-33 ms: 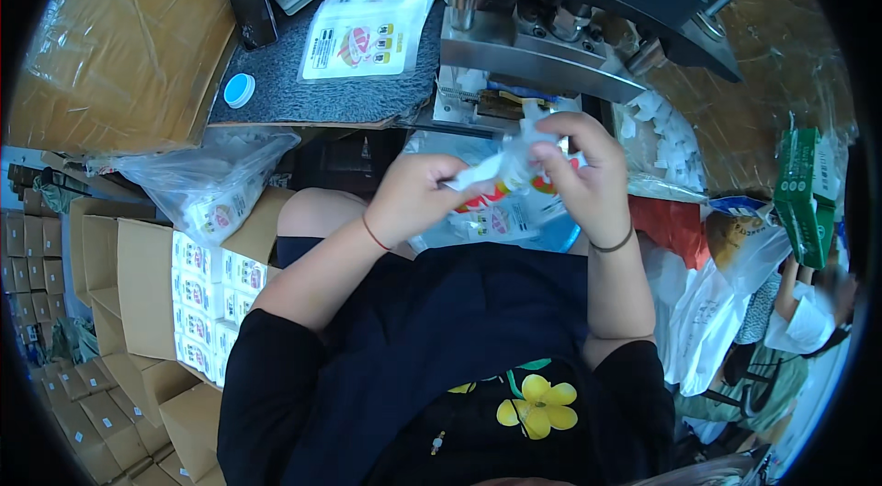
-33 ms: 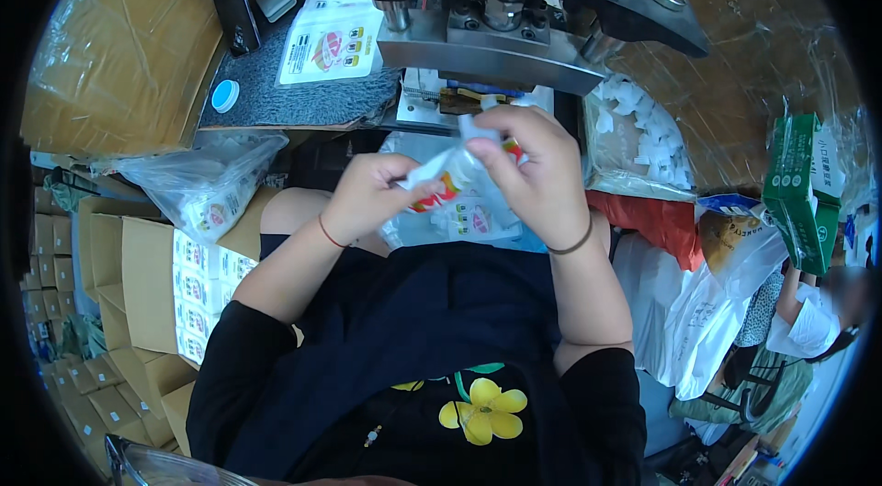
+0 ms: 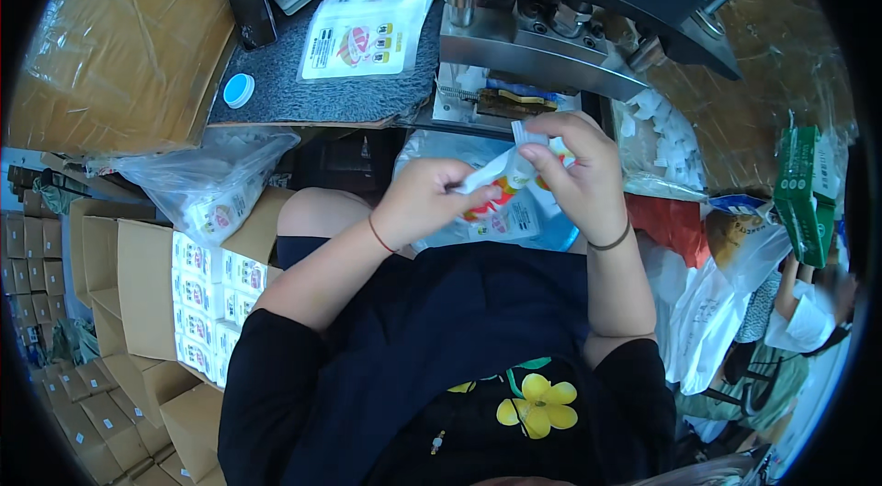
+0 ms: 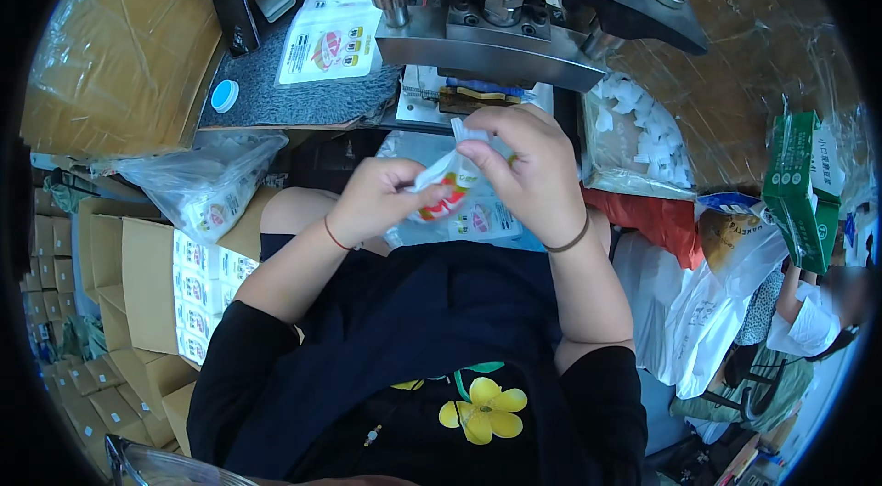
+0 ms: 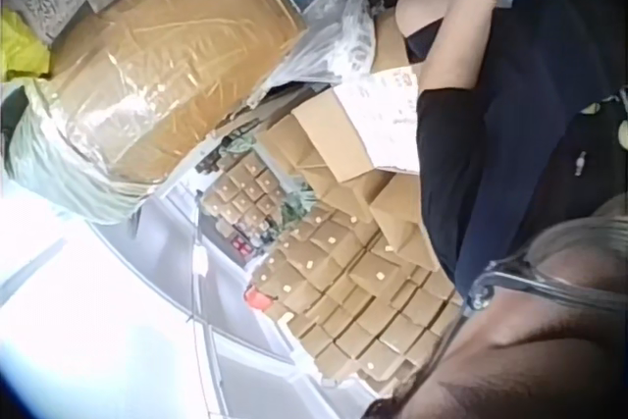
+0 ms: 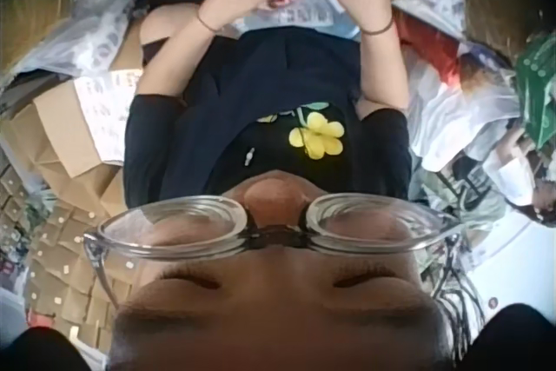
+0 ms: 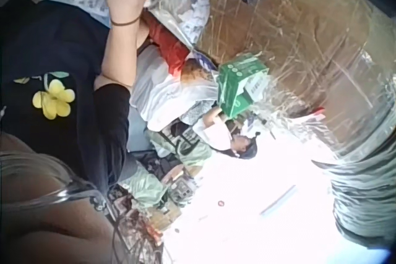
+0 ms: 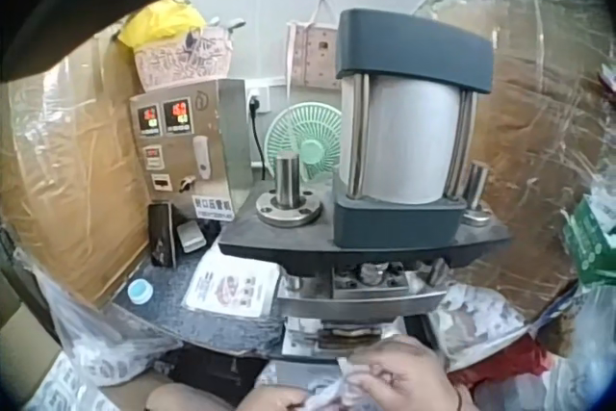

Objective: The recorder is using a vertical heat-sealing machine to seal the top edges of plastic pouches filled with liquid.

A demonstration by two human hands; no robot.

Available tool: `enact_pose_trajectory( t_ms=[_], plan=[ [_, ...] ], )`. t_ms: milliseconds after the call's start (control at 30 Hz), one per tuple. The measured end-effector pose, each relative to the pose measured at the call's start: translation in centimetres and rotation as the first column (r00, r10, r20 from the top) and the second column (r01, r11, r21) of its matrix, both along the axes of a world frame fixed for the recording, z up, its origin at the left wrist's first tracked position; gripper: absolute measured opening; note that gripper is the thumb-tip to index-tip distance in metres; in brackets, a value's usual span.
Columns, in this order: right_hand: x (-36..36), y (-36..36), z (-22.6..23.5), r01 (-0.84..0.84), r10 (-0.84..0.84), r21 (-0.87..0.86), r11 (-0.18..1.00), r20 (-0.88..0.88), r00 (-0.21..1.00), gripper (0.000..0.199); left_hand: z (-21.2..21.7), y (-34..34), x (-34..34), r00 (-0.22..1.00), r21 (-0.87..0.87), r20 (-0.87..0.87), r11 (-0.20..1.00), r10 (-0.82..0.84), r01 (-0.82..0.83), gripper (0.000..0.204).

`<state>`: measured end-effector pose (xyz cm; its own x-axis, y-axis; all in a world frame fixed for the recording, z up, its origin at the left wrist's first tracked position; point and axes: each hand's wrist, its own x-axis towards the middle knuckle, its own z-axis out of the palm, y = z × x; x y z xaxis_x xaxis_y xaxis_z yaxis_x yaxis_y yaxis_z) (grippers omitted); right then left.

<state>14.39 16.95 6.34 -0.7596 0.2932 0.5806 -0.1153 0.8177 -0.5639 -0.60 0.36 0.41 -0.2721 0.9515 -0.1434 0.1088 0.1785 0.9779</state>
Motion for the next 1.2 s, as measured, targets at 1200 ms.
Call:
enact_pose_trajectory(
  t_ms=[1200],
  plan=[
    [8.0, 9.9, -3.2, 0.507, -0.562, 0.243, 0.827, 0.397, 0.726, 0.024, -3.9, 1.5, -16.0, 0.048, 0.139, -0.987, 0.967, 0.153, -0.212, 0.063]
  ],
)
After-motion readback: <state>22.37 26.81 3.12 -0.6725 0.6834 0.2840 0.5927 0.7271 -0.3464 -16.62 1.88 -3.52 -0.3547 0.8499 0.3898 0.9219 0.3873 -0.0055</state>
